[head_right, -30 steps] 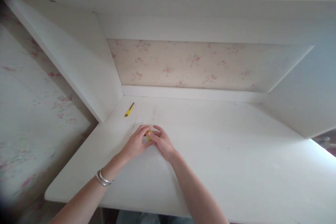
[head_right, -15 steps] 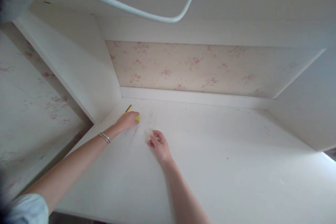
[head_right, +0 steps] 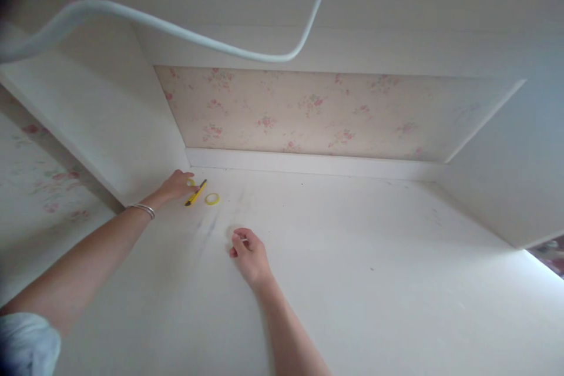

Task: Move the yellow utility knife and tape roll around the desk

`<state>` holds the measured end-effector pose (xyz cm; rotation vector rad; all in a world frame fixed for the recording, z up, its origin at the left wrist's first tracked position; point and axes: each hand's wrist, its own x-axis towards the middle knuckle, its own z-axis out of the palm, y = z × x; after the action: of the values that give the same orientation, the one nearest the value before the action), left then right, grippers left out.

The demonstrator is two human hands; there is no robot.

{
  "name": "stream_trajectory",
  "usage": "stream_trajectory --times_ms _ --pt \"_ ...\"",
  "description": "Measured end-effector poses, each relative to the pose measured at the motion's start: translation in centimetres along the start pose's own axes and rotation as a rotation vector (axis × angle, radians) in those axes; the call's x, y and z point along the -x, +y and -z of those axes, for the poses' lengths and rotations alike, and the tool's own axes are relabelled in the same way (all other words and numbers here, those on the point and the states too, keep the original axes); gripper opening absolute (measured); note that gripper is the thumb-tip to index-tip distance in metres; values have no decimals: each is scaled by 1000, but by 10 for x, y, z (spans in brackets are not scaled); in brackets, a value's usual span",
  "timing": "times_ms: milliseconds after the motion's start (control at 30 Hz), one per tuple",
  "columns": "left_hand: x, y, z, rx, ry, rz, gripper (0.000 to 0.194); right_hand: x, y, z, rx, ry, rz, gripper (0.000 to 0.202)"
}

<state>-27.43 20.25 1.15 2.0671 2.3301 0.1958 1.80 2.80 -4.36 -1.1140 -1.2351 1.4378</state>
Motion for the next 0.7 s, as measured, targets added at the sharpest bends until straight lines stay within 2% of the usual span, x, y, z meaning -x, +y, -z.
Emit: stream_trajectory --times_ms 100,233,367,500,567,633,700 --pt "-6 -7 -7 15 52 7 57 -1 0 0 -12 -7 3 34" --pt "-5 -5 -17 65 172 -35 48 -3 0 -1 -15 1 8 34" --pt "4 1 -26 84 145 -74 35 -3 -1 -1 -17 -14 15 31" --pt "18 9 -37 73 137 0 49 -4 -3 -2 4 -26 18 30" --pt "28 15 -45 61 90 29 59 -5 -2 -2 28 -21 20 30" --pt "39 24 -51 42 43 30 67 -5 -1 -3 49 -12 24 30" --pt "46 33 -56 19 49 5 72 -5 0 -3 65 -8 32 31"
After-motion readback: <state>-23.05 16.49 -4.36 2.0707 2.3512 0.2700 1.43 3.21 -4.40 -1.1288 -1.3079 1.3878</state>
